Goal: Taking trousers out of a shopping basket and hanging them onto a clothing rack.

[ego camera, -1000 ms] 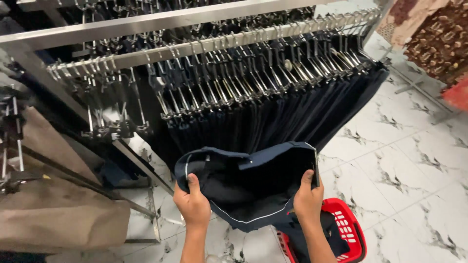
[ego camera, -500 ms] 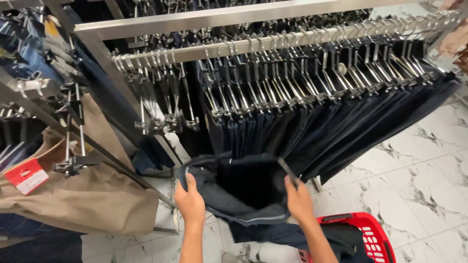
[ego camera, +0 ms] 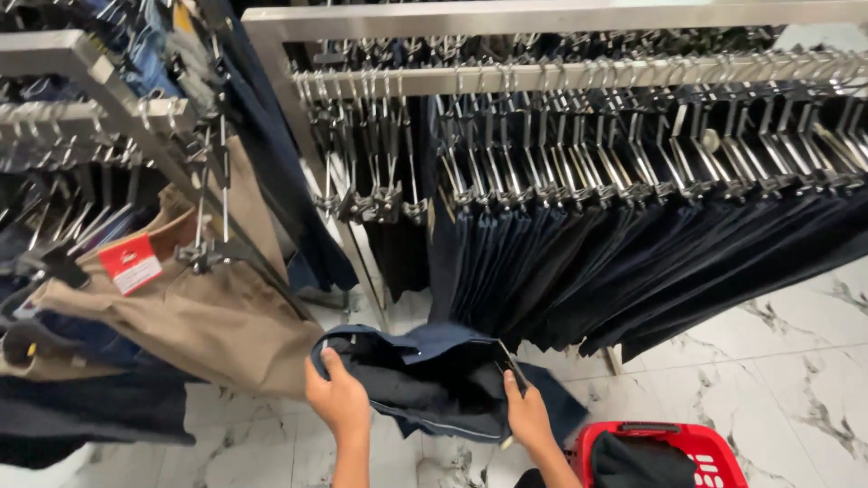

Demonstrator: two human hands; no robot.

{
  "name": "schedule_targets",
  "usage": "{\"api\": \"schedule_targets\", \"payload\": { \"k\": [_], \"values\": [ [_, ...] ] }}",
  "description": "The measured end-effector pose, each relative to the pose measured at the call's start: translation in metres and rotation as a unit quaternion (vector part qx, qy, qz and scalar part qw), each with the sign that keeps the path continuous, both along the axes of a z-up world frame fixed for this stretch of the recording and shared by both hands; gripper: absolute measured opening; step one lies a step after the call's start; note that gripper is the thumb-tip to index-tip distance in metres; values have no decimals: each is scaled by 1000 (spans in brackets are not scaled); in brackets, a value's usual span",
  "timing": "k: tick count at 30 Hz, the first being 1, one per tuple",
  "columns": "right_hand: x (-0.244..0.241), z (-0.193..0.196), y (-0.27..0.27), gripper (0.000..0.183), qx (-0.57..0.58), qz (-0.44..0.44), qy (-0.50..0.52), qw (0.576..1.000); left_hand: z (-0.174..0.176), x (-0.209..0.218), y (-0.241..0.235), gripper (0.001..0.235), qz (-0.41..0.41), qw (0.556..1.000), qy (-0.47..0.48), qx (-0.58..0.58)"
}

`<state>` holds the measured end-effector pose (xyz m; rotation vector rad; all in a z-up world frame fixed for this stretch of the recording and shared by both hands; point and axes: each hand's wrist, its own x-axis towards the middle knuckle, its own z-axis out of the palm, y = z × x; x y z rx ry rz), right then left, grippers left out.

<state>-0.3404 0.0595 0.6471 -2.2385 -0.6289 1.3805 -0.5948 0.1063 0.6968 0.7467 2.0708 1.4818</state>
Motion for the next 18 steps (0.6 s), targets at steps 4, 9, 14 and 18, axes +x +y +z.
{"api": "schedule_targets", "payload": {
  "k": [4, 9, 14, 18],
  "values": [
    [35, -23, 11, 84, 49, 8, -90, 995, -21, 9, -15, 60, -29, 998, -23, -48],
    [56, 41, 12, 55, 245, -74, -112, 960, 27, 43, -39, 34, -117, 989, -71, -54],
    [99, -17, -3, 69, 119, 142, -142, 972, -92, 57, -52, 53, -190, 974, 28, -120],
    [120, -40, -22, 56, -51, 350, -114, 928, -120, 57, -70, 35, -311, 918, 130, -209]
  ]
}}
